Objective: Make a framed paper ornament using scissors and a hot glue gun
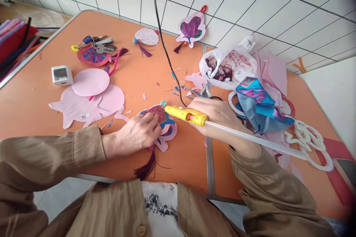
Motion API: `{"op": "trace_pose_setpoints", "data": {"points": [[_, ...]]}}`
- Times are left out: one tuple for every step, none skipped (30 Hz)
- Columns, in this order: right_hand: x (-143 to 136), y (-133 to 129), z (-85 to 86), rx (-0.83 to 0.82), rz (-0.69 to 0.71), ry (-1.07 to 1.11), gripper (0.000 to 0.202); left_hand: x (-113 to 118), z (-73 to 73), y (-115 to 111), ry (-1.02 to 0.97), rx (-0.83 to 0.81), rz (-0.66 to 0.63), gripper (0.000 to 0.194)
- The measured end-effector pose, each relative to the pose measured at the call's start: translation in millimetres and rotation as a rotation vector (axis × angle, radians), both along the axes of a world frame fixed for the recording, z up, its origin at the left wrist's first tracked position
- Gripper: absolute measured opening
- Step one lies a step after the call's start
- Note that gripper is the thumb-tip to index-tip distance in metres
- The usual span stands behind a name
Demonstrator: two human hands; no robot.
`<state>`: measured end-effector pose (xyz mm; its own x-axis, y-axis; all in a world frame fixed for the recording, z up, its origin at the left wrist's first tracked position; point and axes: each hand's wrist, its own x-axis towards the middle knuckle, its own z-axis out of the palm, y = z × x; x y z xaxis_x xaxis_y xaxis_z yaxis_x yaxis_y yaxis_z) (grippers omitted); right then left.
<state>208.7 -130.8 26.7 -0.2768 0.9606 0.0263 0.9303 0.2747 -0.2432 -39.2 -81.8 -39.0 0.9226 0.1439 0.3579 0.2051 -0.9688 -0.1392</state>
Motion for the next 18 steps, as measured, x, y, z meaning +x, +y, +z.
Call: {"op": "trace_pose_setpoints", "data": {"points": [[-1.9, 0.5, -0.6, -0.012, 0.007, -0.029, 0.01, 0.4, -0.5, 0.1, -0.017, 0.006, 0.003, 0.021], [-3.8, 0.9, -1.1, -0.025, 0.013, -0.046, 0.01, 0.8, -0.8, 0.2, -0.03, 0.015, 0.001, 0.021], [-5.7, 1.2, -1.4, -0.038, 0.02, -0.052, 0.011, 1.0, -0.9, 0.4, -0.038, 0.027, -0.004, 0.021], [-7.3, 1.4, -1.8, -0.047, 0.027, -0.05, 0.011, 1.0, -0.9, 0.7, -0.044, 0.039, -0.012, 0.02], [-8.8, 1.5, -2.1, -0.055, 0.033, -0.048, 0.012, 0.9, -0.8, 1.0, -0.044, 0.048, -0.019, 0.019], [-9.9, 1.5, -2.4, -0.06, 0.038, -0.049, 0.012, 0.6, -0.8, 1.3, -0.039, 0.053, -0.024, 0.018], [-10.6, 1.4, -2.7, -0.063, 0.043, -0.053, 0.012, 0.3, -0.8, 1.6, -0.035, 0.054, -0.025, 0.018], [-11.0, 1.2, -2.8, -0.064, 0.049, -0.058, 0.013, 0.0, -0.9, 1.9, -0.032, 0.049, -0.025, 0.018], [-11.0, 1.0, -2.9, -0.063, 0.051, -0.063, 0.013, -0.3, -1.2, 2.0, -0.024, 0.04, -0.027, 0.02], [-10.8, 0.7, -2.8, -0.063, 0.052, -0.067, 0.012, -0.5, -1.5, 2.1, -0.018, 0.031, -0.029, 0.021], [-10.2, 0.4, -2.6, -0.062, 0.053, -0.073, 0.012, -0.7, -1.7, 2.1, -0.016, 0.025, -0.03, 0.021], [-9.4, 0.0, -2.3, -0.06, 0.052, -0.082, 0.012, -0.8, -2.0, 2.1, -0.018, 0.022, -0.03, 0.021], [-8.5, -0.3, -1.9, -0.058, 0.047, -0.094, 0.012, -0.9, -2.2, 2.0, -0.017, 0.019, -0.031, 0.02], [-7.6, -0.6, -1.6, -0.053, 0.04, -0.107, 0.011, -1.0, -2.3, 1.9, -0.013, 0.014, -0.031, 0.02], [-6.7, -0.9, -1.4, -0.045, 0.032, -0.119, 0.011, -1.1, -2.4, 1.8, -0.009, 0.006, -0.031, 0.02], [-5.9, -1.2, -1.4, -0.036, 0.023, -0.129, 0.011, -1.2, -2.5, 1.7, -0.001, -0.005, -0.031, 0.02], [-5.1, -1.3, -1.6, -0.029, 0.016, -0.135, 0.01, -1.3, -2.5, 1.6, 0.01, -0.013, -0.03, 0.021], [-4.5, -1.4, -1.9, -0.023, 0.011, -0.136, 0.01, -1.4, -2.4, 1.5, 0.018, -0.014, -0.027, 0.022]]}}
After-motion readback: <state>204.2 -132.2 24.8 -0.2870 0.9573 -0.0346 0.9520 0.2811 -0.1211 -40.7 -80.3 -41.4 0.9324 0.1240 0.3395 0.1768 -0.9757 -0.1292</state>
